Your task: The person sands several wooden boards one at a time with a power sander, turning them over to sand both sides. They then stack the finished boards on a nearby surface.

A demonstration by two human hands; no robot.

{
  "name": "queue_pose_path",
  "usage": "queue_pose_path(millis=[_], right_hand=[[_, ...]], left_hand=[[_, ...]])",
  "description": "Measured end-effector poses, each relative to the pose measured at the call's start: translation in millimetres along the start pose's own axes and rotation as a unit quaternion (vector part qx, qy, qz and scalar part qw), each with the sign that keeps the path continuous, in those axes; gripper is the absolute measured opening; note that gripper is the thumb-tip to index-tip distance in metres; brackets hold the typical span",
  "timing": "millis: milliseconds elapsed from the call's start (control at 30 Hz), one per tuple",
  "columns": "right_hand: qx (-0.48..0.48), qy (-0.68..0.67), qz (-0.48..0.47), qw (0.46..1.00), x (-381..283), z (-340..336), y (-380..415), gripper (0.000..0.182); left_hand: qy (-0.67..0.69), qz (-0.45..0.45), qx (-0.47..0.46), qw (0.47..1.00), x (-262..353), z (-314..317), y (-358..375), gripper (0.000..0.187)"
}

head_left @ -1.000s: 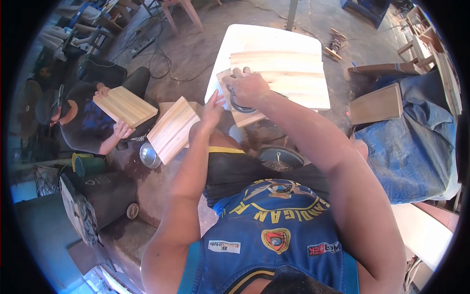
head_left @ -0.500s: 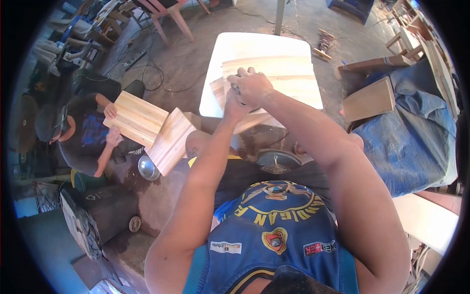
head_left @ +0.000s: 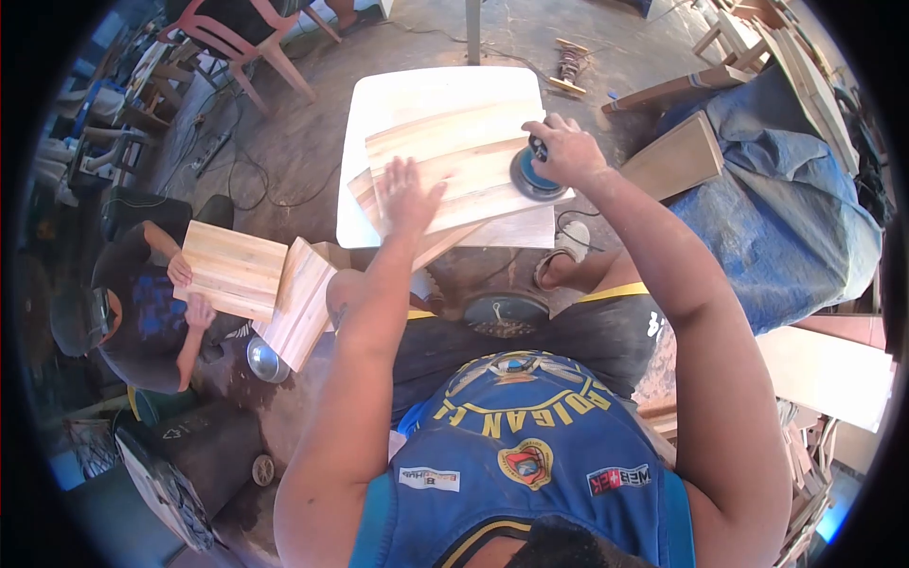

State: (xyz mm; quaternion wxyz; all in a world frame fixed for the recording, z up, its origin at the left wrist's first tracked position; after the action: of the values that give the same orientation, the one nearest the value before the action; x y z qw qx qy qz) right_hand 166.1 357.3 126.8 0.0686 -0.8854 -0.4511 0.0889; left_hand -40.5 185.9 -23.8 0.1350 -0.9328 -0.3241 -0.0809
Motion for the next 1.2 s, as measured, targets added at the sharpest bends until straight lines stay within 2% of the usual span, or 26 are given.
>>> queue_pose_path(millis=[33, 200, 367, 433, 467, 533, 567, 633, 667, 733, 767, 900, 967, 1067, 1200], right_hand=[[0.005, -0.003, 0.018, 1.0, 12, 2, -4, 0.059], [0.013, 0.003, 0.035, 0.999, 43, 7, -27, 0.058], [-0.009, 0.001, -0.022, 1.0, -8, 15, -42, 0.057], [-0.019, -0.009, -0.043, 0.999, -42, 17, -47, 0.056], [-0.029, -0.016, -0.059, 0.998, -58, 19, -47, 0.054], [-0.013, -0.035, -0.095, 0.995, -94, 21, -51, 0.049], [-0.018, -0.036, -0.106, 0.994, -112, 23, -53, 0.048], [-0.014, -0.061, -0.13, 0.989, -143, 26, -57, 0.043], [-0.012, -0.067, -0.138, 0.988, -157, 28, -60, 0.043], [-0.023, -0.09, -0.151, 0.984, -188, 33, -66, 0.042], [0.006, -0.095, -0.178, 0.979, -214, 44, -72, 0.039], [-0.02, -0.14, -0.173, 0.975, -252, 43, -90, 0.038], [-0.025, -0.131, -0.169, 0.977, -259, 46, -102, 0.039], [-0.035, -0.11, -0.17, 0.979, -263, 46, -103, 0.041], [-0.033, -0.089, -0.186, 0.978, -237, 32, -83, 0.041]], left_hand=[[-0.004, -0.041, 0.013, 0.999, -10, -4, -1, 0.085], [-0.006, -0.036, 0.044, 0.998, -16, 3, -2, 0.088], [-0.023, -0.017, 0.054, 0.998, -17, 2, 3, 0.088], [0.075, 0.059, 0.057, 0.994, -8, 3, 6, 0.089], [0.07, 0.052, 0.059, 0.994, -9, 2, 8, 0.089], [0.187, 0.066, 0.066, 0.978, -6, -11, 13, 0.094], [0.175, 0.057, 0.07, 0.98, -11, -18, 14, 0.094], [0.298, 0.064, 0.119, 0.945, -9, -39, 16, 0.102], [0.29, 0.059, 0.123, 0.947, -12, -42, 16, 0.102], [0.417, -0.019, 0.176, 0.892, -23, -56, 12, 0.103], [0.484, -0.091, 0.13, 0.86, -30, -54, 7, 0.094], [0.443, -0.136, 0.12, 0.878, -52, -67, -9, 0.08], [0.325, -0.133, 0.133, 0.927, -66, -65, -17, 0.076], [0.279, -0.1, 0.132, 0.946, -63, -70, -24, 0.073], [0.292, -0.08, 0.137, 0.943, -46, -44, -18, 0.079]])
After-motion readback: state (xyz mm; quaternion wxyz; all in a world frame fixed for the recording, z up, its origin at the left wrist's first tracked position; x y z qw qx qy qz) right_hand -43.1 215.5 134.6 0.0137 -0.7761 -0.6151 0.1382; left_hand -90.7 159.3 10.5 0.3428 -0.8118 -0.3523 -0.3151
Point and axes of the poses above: each hand's wrist, its own y-axis away from the middle knuckle, its own z-axis out of the palm, x = y × z, the point moved 7 cm from there along -y, towards the middle knuckle, and after that the axes turned 15 degrees about x, right-handed, at the moved point
